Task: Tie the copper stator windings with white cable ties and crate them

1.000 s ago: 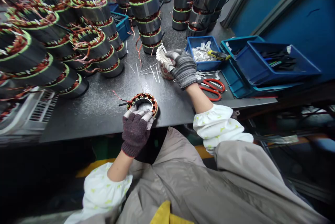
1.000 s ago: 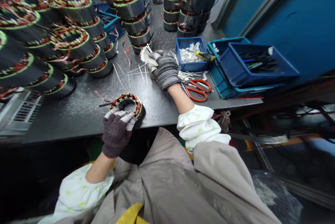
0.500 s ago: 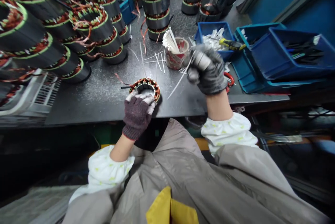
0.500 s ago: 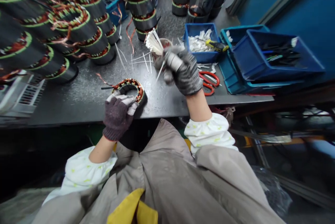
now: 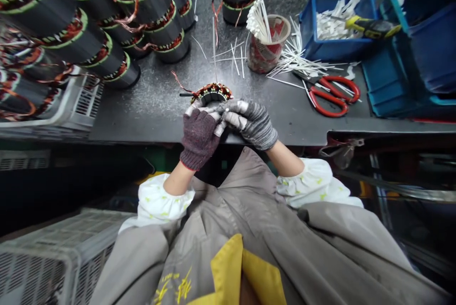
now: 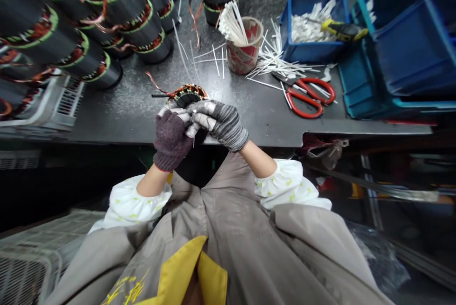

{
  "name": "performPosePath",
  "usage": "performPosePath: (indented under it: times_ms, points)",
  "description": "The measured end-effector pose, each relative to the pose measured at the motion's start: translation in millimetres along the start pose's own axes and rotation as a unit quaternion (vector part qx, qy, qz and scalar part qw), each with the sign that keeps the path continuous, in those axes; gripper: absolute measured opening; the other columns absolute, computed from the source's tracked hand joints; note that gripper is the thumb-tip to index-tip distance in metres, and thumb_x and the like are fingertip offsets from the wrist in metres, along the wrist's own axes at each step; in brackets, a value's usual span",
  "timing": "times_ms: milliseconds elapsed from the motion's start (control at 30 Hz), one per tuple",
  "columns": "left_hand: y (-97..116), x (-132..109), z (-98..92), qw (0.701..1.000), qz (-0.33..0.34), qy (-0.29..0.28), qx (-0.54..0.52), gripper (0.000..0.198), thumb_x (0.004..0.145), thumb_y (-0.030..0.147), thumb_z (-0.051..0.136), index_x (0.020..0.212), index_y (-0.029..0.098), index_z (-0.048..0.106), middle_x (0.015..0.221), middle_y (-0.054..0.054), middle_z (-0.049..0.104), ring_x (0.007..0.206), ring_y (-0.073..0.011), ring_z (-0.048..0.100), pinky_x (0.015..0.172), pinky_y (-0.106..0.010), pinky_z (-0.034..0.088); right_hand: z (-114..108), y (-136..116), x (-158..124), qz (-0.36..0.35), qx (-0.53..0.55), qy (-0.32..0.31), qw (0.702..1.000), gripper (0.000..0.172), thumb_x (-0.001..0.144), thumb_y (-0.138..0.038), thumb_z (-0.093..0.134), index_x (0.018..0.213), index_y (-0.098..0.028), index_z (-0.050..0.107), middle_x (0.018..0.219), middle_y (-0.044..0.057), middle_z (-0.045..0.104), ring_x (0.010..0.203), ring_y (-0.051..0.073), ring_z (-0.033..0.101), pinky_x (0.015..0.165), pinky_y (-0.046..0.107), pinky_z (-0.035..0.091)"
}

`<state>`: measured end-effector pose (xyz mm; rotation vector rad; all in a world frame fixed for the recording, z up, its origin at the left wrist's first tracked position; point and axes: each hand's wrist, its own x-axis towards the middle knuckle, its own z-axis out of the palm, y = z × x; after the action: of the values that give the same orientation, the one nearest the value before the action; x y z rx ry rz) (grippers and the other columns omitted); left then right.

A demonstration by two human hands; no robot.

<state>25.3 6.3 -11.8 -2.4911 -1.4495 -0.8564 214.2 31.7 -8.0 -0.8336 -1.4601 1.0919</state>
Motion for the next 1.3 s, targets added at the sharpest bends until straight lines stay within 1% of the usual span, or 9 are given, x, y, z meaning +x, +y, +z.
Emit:
performPosePath:
  times_ms: [133,200,333,500,733,933,1033,1133,1300]
  points:
    - [-1,-1,-5.5,0.998,-0.018,-0.042,-0.030,0.026,0.104,0.033,0.054,0.118,0.024,0.073,0.121,-0.008,0.079,0.125,-0.0271,0.069,0.123,-0.055,0.040,-11,-20,-14,0.003,0.081,0.134,0.988,0.034,0.093,-0.062,0.076,0.098,-0.028,0.071,0.100,0.004,0.078,0.091,0.024,0.078,0.085,0.043,0.068]
    - [-1,-1,-10.1,0.996,-0.015,-0.063,-0.055,0.029,0.104,0.030,0.053,0.127,0.025,0.070,0.136,-0.009,0.074,0.139,-0.0277,0.062,0.129,-0.059,0.033,-21,-29,-30,0.007,0.104,0.164,0.981,0.033,0.094,-0.060,0.075,0.094,-0.028,0.069,0.105,0.005,0.078,0.090,0.024,0.078,0.085,0.044,0.069]
    - [-3,-1,-15.0,0.997,0.010,-0.066,-0.040,0.032,0.105,0.029,0.050,0.132,0.026,0.066,0.141,-0.008,0.072,0.145,-0.0284,0.058,0.131,-0.061,0.030,-34,-34,-77,0.027,0.037,0.037,0.998,0.026,0.099,-0.048,0.073,0.085,-0.026,0.070,0.112,0.007,0.078,0.098,0.026,0.079,0.090,0.048,0.068]
    - [-3,1,-14.2,0.997,-0.008,-0.074,-0.033,0.028,0.105,0.031,0.048,0.126,0.025,0.066,0.123,-0.007,0.076,0.131,-0.0263,0.066,0.129,-0.057,0.035,-29,-25,-110,-0.016,-0.004,0.000,1.000,0.014,0.104,-0.026,0.063,0.094,-0.028,0.073,0.116,0.005,0.079,0.103,0.023,0.078,0.090,0.043,0.067]
    - [1,0,-13.2,0.999,0.020,-0.031,-0.008,0.027,0.106,0.029,0.047,0.123,0.023,0.066,0.120,-0.006,0.077,0.126,-0.0254,0.068,0.123,-0.054,0.042,-21,-13,-107,-0.017,-0.026,-0.053,0.998,0.020,0.106,-0.033,0.058,0.096,-0.025,0.074,0.112,0.007,0.081,0.098,0.022,0.079,0.086,0.038,0.067]
    - [4,0,-11.1,1.000,0.011,-0.013,0.011,0.024,0.107,0.032,0.047,0.121,0.024,0.065,0.118,-0.004,0.077,0.127,-0.0233,0.068,0.124,-0.053,0.044,-6,8,-76,-0.043,-0.028,-0.047,0.998,0.029,0.106,-0.045,0.056,0.096,-0.026,0.075,0.118,0.008,0.079,0.103,0.022,0.077,0.097,0.041,0.065]
    - [6,1,-12.7,1.000,0.005,-0.015,0.015,0.024,0.106,0.029,0.046,0.121,0.024,0.064,0.119,-0.005,0.078,0.127,-0.0237,0.069,0.123,-0.052,0.044,-6,4,-65,-0.074,-0.031,-0.031,0.996,0.028,0.106,-0.043,0.057,0.093,-0.026,0.074,0.117,0.008,0.079,0.104,0.022,0.077,0.097,0.040,0.065]
    - [5,1,-13.3,1.000,0.002,-0.029,0.008,0.024,0.106,0.030,0.046,0.120,0.024,0.064,0.119,-0.005,0.078,0.127,-0.0241,0.068,0.124,-0.053,0.043,-14,-5,-76,-0.097,-0.036,-0.026,0.994,0.023,0.106,-0.034,0.057,0.092,-0.025,0.073,0.112,0.008,0.080,0.099,0.021,0.078,0.089,0.037,0.066]
    - [3,0,-12.5,0.999,-0.021,-0.042,-0.013,0.030,0.108,0.038,0.042,0.118,0.025,0.067,0.122,-0.003,0.078,0.131,-0.0212,0.065,0.128,-0.055,0.039,-17,-1,-108,-0.035,-0.040,-0.046,0.997,0.022,0.104,-0.036,0.058,0.093,-0.026,0.074,0.109,0.007,0.081,0.096,0.021,0.079,0.085,0.036,0.066]
